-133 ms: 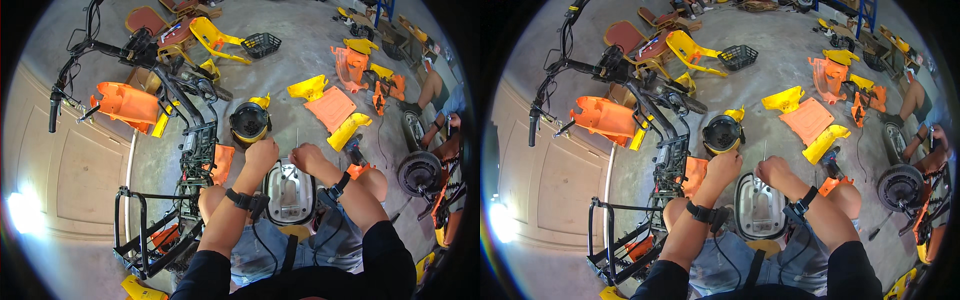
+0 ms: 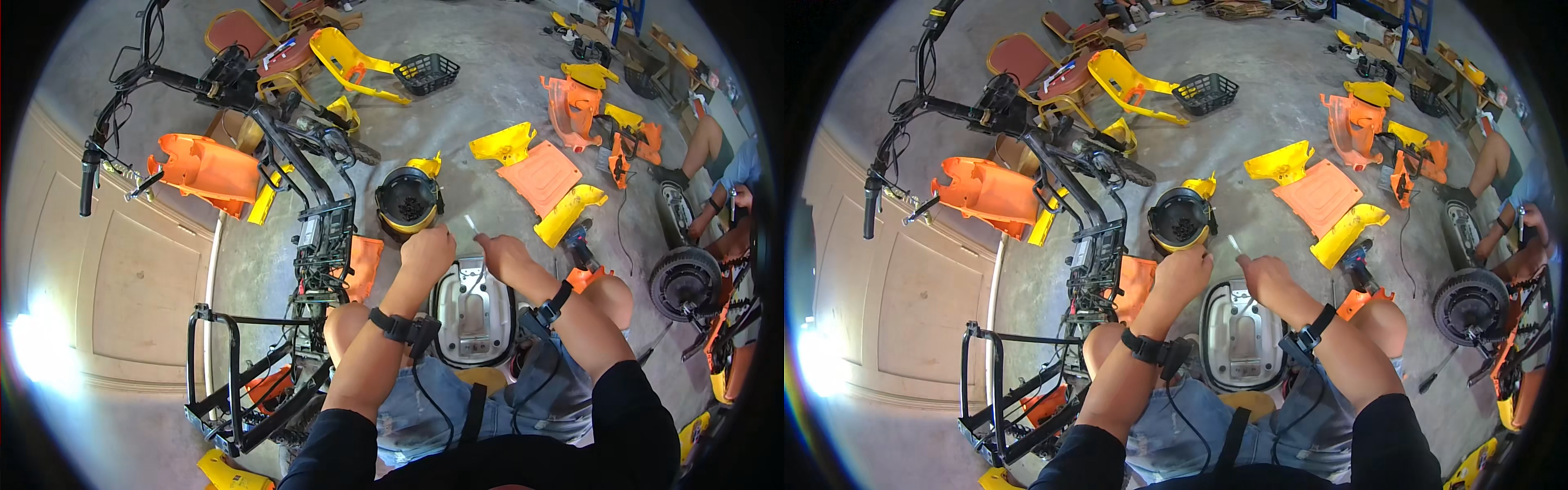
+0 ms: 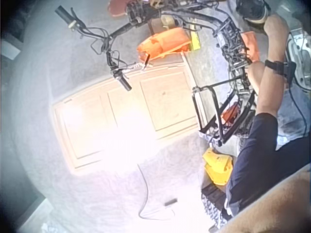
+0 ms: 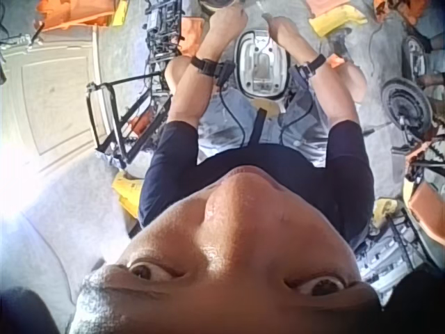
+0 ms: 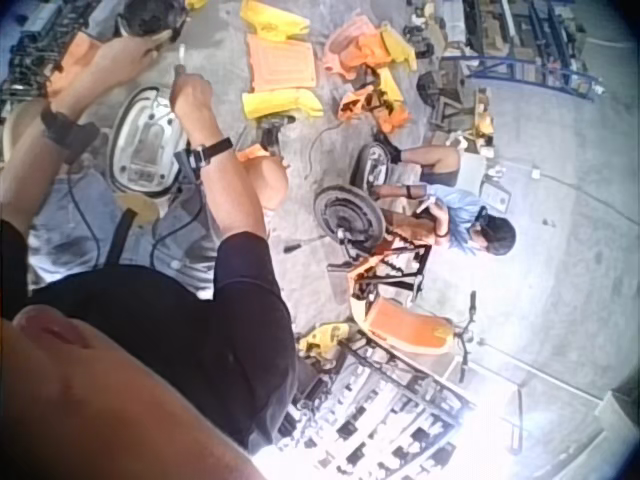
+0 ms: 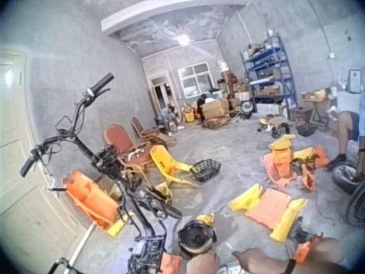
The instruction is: Repairing an electric scooter by assembling plastic body panels and working on the battery/controller compartment.
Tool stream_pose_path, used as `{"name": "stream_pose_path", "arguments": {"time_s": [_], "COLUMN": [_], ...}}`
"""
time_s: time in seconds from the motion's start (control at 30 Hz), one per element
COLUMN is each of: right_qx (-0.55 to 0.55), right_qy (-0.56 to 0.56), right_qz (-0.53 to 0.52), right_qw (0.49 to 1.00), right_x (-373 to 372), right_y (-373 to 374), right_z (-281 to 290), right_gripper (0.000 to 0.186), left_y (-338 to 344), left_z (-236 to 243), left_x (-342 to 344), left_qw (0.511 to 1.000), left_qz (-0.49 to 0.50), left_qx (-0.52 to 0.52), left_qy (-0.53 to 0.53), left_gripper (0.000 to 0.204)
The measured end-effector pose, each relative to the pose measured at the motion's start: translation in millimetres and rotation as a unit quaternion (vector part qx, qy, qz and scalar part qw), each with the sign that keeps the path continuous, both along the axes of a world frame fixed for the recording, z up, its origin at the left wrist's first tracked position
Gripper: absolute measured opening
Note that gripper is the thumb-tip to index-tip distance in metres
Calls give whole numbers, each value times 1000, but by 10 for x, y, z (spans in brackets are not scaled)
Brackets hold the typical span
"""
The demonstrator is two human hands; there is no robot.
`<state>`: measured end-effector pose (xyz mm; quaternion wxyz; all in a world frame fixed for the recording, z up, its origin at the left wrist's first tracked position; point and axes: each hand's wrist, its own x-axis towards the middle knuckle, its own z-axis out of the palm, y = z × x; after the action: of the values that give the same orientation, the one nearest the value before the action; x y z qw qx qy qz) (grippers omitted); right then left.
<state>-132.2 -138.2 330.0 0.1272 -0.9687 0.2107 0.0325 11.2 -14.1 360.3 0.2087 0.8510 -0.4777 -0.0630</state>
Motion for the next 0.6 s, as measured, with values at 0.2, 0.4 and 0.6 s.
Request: {"name": "stream_pose_path", "arguments": {"time_s": [0.2,0.4,0.6], "right_qx": [2,-125,-58], "right_qy": [8,-134,-31], "right_qz": [4,59,-68], "right_qw": [1000,981,996], "right_x": [-42,-111,-38], "right_y": [-46,-14,43], "right_z": [-71,-85,-83], "right_gripper": [26,20,21], "left_y": [17,20,17], "left_z": [24,16,1], "left_x": [4,7,-7], "left_qw": [1000,1000,1000], "left_qz": [1,0,-1], "left_qx": [7,9,9], "left_qy": [4,10,5], "left_gripper": [27,27,27]}}
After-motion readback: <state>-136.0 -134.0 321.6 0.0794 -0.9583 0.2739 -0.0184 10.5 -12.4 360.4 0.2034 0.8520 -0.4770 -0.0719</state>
